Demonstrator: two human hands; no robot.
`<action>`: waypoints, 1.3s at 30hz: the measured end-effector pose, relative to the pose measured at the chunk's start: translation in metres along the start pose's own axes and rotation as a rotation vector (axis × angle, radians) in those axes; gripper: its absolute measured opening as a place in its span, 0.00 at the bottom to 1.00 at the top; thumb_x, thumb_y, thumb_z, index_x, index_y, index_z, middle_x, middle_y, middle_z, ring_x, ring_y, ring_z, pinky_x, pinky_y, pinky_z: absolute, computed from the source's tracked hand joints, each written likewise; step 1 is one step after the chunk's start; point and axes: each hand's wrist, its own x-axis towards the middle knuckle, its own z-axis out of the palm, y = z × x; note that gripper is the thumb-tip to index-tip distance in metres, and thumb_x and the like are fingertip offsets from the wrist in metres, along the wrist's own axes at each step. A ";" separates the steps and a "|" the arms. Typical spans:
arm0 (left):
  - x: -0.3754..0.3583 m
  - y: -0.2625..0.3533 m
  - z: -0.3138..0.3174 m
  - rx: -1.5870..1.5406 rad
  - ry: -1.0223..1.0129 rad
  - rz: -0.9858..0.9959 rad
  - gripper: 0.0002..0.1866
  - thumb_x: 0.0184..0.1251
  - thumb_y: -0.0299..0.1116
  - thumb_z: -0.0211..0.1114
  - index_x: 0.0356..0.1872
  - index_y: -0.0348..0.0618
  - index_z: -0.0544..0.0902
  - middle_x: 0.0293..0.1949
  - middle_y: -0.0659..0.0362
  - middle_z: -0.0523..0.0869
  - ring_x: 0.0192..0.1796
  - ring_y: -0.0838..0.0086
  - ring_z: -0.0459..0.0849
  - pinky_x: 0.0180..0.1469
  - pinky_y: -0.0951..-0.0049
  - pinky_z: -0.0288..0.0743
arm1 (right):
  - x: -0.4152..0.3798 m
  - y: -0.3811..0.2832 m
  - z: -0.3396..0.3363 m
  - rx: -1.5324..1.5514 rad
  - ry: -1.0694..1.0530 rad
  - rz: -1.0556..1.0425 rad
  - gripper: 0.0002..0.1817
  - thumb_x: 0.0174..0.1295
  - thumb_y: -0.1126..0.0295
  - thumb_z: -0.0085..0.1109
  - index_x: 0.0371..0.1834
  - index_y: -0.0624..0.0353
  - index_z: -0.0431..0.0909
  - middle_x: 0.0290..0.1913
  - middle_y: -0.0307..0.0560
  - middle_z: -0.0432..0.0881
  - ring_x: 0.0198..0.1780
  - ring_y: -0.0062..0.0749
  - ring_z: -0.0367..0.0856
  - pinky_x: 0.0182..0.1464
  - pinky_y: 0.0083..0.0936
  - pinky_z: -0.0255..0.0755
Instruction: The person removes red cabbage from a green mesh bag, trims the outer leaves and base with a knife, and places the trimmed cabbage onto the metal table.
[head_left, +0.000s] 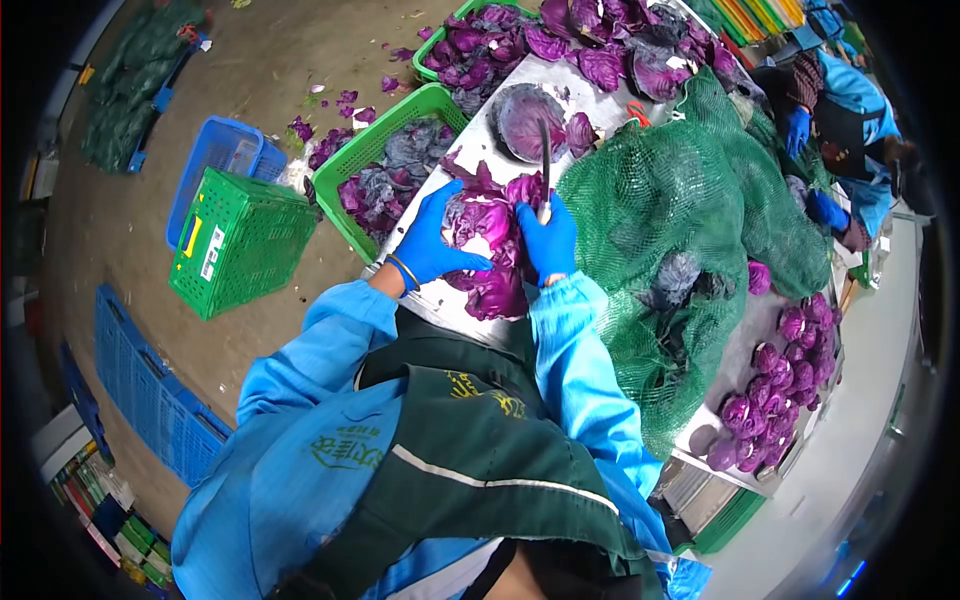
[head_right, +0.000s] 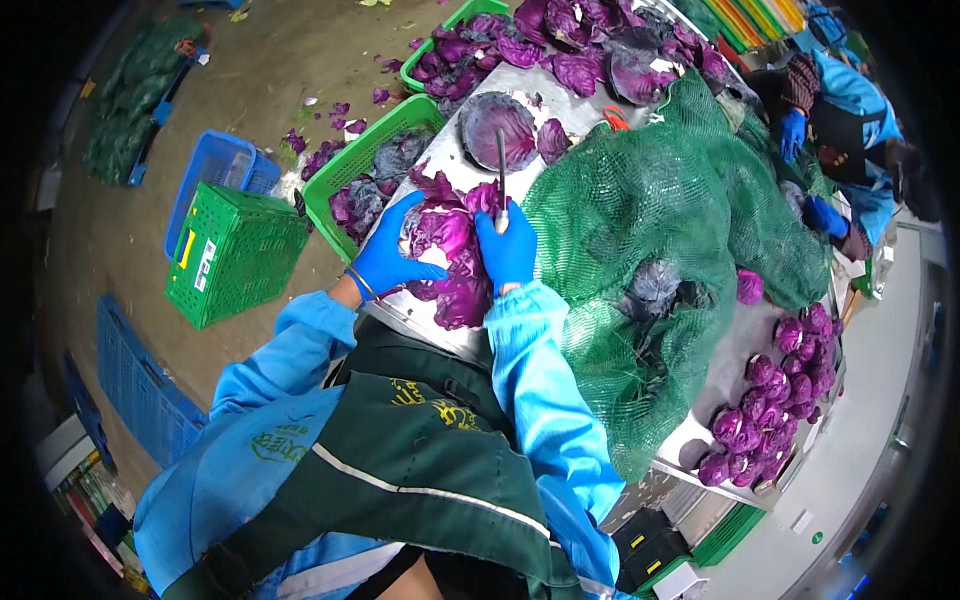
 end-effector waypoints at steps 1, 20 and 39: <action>-0.004 -0.002 0.001 0.001 -0.009 -0.003 0.58 0.32 0.43 0.83 0.68 0.39 0.58 0.64 0.49 0.64 0.67 0.61 0.62 0.68 0.64 0.57 | 0.006 -0.008 0.002 -0.077 0.023 0.018 0.18 0.52 0.61 0.63 0.43 0.60 0.79 0.34 0.55 0.83 0.36 0.47 0.82 0.39 0.36 0.73; -0.023 -0.032 -0.005 0.144 0.374 0.027 0.40 0.52 0.47 0.71 0.63 0.36 0.65 0.58 0.43 0.72 0.60 0.49 0.70 0.62 0.60 0.64 | -0.064 0.026 0.006 0.413 -0.033 0.526 0.12 0.59 0.66 0.62 0.27 0.57 0.69 0.15 0.42 0.73 0.10 0.26 0.68 0.09 0.27 0.57; -0.006 0.000 0.033 0.265 0.424 0.018 0.67 0.26 0.59 0.80 0.70 0.40 0.51 0.70 0.36 0.44 0.71 0.42 0.49 0.69 0.51 0.51 | -0.031 -0.033 -0.030 -0.348 -0.267 -0.413 0.38 0.57 0.51 0.61 0.70 0.48 0.58 0.64 0.58 0.68 0.50 0.54 0.79 0.50 0.36 0.75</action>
